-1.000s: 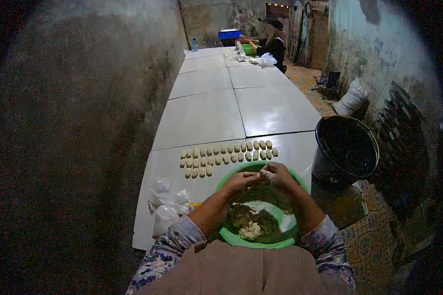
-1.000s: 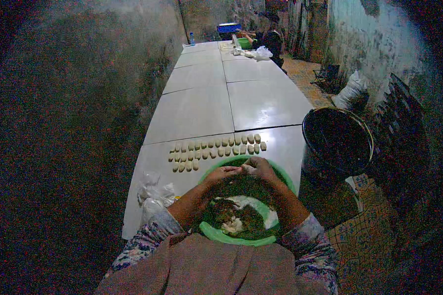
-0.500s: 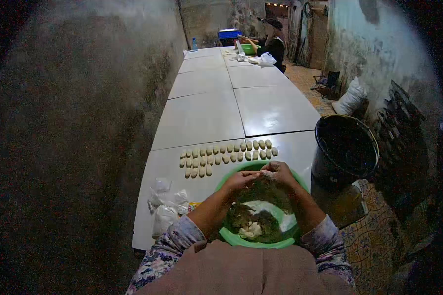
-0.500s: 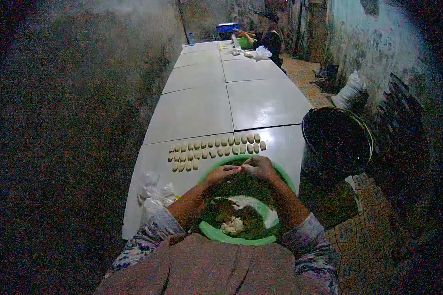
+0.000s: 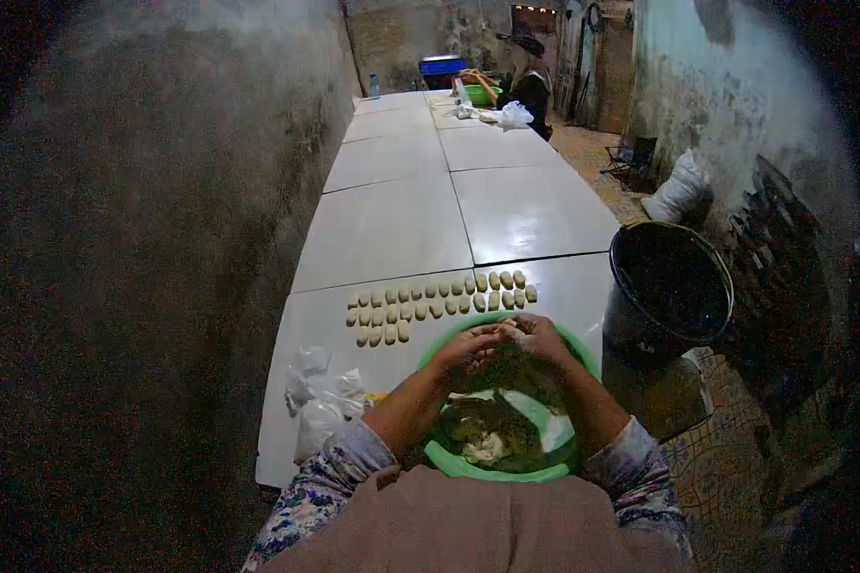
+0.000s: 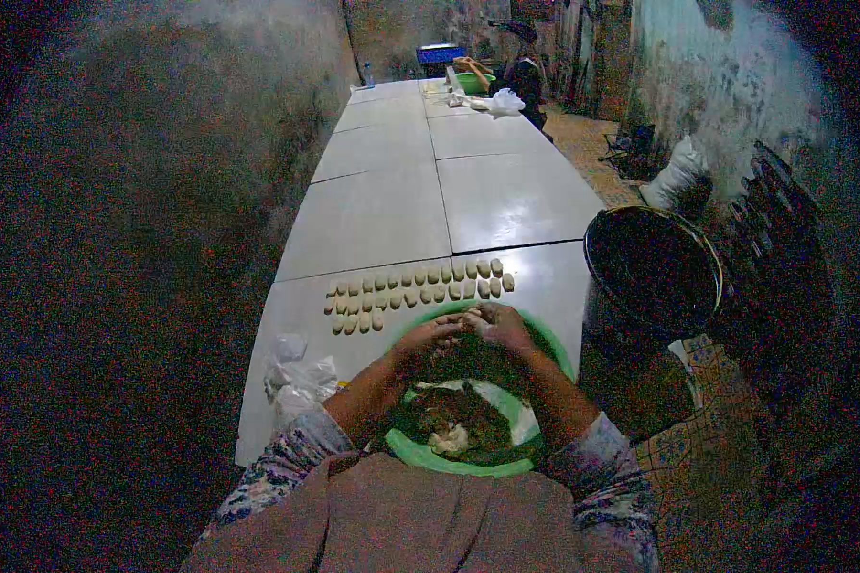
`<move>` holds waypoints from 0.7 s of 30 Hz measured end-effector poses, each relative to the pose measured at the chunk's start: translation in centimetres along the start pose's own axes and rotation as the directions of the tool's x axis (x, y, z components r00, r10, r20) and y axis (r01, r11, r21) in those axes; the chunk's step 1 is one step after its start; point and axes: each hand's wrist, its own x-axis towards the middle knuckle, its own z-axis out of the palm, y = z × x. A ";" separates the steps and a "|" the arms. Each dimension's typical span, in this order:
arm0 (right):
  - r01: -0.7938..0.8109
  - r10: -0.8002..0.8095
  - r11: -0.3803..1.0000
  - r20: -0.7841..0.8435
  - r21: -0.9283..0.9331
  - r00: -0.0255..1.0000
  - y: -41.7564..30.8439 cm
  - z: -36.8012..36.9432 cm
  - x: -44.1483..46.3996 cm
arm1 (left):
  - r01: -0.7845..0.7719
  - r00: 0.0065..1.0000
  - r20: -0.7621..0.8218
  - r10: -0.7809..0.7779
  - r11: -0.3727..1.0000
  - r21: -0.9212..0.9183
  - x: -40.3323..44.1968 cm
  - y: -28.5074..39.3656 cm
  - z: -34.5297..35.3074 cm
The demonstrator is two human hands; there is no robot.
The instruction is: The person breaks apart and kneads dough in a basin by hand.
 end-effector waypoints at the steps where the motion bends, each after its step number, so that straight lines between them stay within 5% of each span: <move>1: -0.035 0.040 0.985 -0.028 0.167 0.999 -0.4 0.1 -0.4 | 0.046 0.999 -0.009 -0.047 0.997 -0.066 -0.1 0.1 0.1; 5: 0.135 -0.133 0.989 -0.035 0.063 0.991 4.1 0.4 1.2 | 0.216 0.965 -0.101 -0.240 0.954 -0.206 -1.3 1.4 1.1; 7: 0.011 -0.017 0.977 0.025 0.213 1.000 0.2 -0.1 -0.1 | -0.010 1.000 -0.026 0.011 0.999 0.042 -1.3 0.9 1.7; 11: 0.026 -0.044 0.978 0.081 0.208 0.996 -1.9 -0.7 -0.6 | -0.043 0.991 -0.116 0.062 0.986 0.160 -1.6 1.6 2.2; 13: -0.015 -0.088 0.776 0.132 0.631 0.987 -5.4 -1.0 -2.1 | -0.028 0.989 -0.139 0.052 0.985 0.172 -1.9 2.0 2.5; 16: 0.037 -0.122 0.911 0.182 0.410 0.976 -4.6 -1.5 -1.7 | 0.095 0.979 -0.204 -0.019 0.924 0.370 -2.5 3.0 2.8; 18: 0.005 -0.088 0.906 0.178 0.424 0.980 -4.0 -1.7 -1.7 | 0.026 0.989 -0.147 0.019 0.955 0.295 -2.2 2.1 2.6; 20: 0.160 -0.213 0.936 0.142 0.315 0.967 -2.4 -1.9 -1.0 | -0.044 0.993 -0.094 0.065 0.976 0.213 -1.5 1.3 2.0; 21: 0.056 -0.100 0.975 0.202 0.214 0.974 -3.2 -2.1 -0.9 | -0.038 0.991 -0.114 0.069 0.966 0.254 -1.4 1.3 1.8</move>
